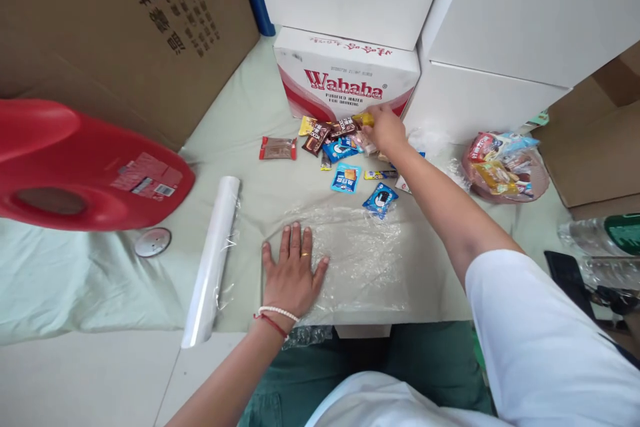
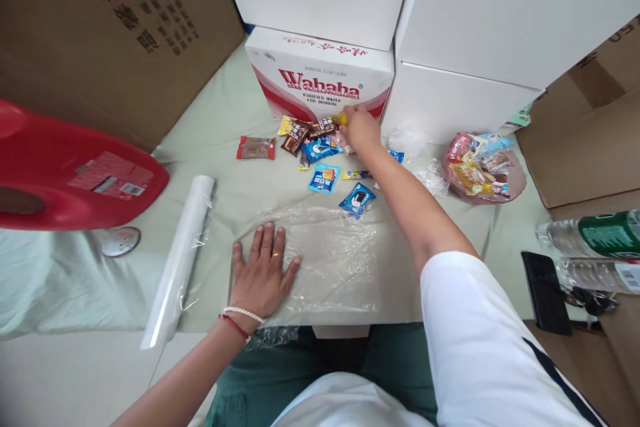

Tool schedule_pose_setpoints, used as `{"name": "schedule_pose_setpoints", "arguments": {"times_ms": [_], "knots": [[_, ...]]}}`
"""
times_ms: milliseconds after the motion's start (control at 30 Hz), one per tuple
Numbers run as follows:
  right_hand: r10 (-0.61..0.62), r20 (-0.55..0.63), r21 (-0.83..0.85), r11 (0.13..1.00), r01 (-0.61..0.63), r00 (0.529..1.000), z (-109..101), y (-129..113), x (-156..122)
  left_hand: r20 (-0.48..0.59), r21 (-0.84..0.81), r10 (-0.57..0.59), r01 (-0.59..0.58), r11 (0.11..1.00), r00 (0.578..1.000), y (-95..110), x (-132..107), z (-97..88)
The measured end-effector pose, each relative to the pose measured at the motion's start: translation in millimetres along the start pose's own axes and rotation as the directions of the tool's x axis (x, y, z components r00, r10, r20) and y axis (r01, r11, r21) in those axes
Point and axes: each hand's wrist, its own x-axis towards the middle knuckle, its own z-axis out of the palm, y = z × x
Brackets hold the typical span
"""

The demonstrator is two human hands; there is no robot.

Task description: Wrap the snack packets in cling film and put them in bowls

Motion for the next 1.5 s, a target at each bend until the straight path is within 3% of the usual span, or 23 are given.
{"name": "schedule_pose_setpoints", "arguments": {"times_ms": [67,133,233,300,400,500,533,567,667,733,833,900,1033,1133,1200,1333,1433,1500], "knots": [[-0.001,0.018,0.026,1.0,0.0,1.0,-4.5,-0.9,3.9,0.007,0.0,-0.012,0.012,1.0,1.0,0.0,0.1,0.7],[-0.021,-0.07,0.095,0.995,0.028,0.997,-18.1,-0.1,-16.0,0.008,-0.01,-0.017,0.017,1.0,1.0,0.2,0.0,1.3],[-0.137,-0.177,0.317,0.93,0.188,0.975,-39.9,-3.2,-83.0,-0.001,-0.028,-0.004,0.004,1.0,1.0,0.4,-0.3,1.0],[-0.279,-0.108,0.468,0.833,0.296,0.954,-45.2,-8.7,-140.0,-0.007,-0.036,-0.001,0.001,0.999,1.0,0.4,-0.4,0.2],[-0.515,0.088,0.539,0.744,0.394,0.852,-37.3,-13.9,-214.6,-0.021,-0.05,-0.017,0.015,0.999,1.0,0.7,-0.8,-0.1],[-0.649,0.245,0.557,0.703,0.443,0.72,-27.1,-7.7,-253.1,-0.045,-0.066,-0.027,0.024,0.998,0.999,1.5,-1.6,1.6],[-0.654,0.246,0.549,0.702,0.454,0.715,-25.8,-4.8,-258.1,-0.052,-0.068,-0.028,0.024,0.997,0.998,1.7,-1.9,2.4],[-0.635,0.222,0.532,0.715,0.454,0.74,-25.5,-3.2,-260.6,-0.058,-0.068,-0.028,0.024,0.997,0.998,1.8,-2.2,3.1],[-0.487,0.115,0.451,0.802,0.391,0.866,-26.0,-13.1,-263.3,-0.058,-0.054,-0.027,0.023,0.998,0.998,2.3,-2.7,3.6],[-0.411,0.144,0.371,0.866,0.336,0.9,-22.9,-31.0,-267.8,-0.045,-0.04,-0.023,0.021,0.999,0.999,2.9,-2.7,2.4],[-0.339,0.291,0.214,0.934,0.285,0.894,-12.9,-54.2,-278.2,-0.032,-0.02,-0.029,0.028,0.999,0.999,3.9,-2.3,-0.1],[-0.304,0.328,0.148,0.952,0.269,0.895,-8.8,-55.5,-284.1,-0.029,-0.011,-0.036,0.035,0.999,0.999,4.4,-2.2,-0.9],[-0.275,0.231,0.186,0.954,0.235,0.933,-19.5,-35.4,-289.9,-0.035,-0.021,-0.025,0.024,0.999,0.999,4.4,-2.8,0.0],[-0.32,0.162,0.252,0.928,0.274,0.934,-29.6,-34.2,-289.9,-0.05,-0.05,-0.02,0.017,0.999,0.999,4.0,-2.5,1.5],[-0.377,0.171,0.267,0.907,0.326,0.91,-27.2,-44.1,-289.9,-0.054,-0.075,-0.022,0.018,0.997,0.998,3.3,-1.5,2.2],[-0.412,0.303,0.217,0.908,0.358,0.859,-8.7,-58.5,-294.7,-0.109,-0.16,-0.092,0.074,0.984,0.99,-2.9,-2.2,1.2],[-0.433,0.297,0.24,0.896,0.372,0.851,-5.4,-43.6,-306.9,-0.2,-0.196,-0.148,0.108,0.975,0.969,-13.0,-9.8,-2.0],[-0.422,0.231,0.285,0.891,0.354,0.876,-10.7,-24.7,-317.9,-0.199,-0.176,-0.085,0.05,0.983,0.976,-19.9,-17.4,-4.1]]}}
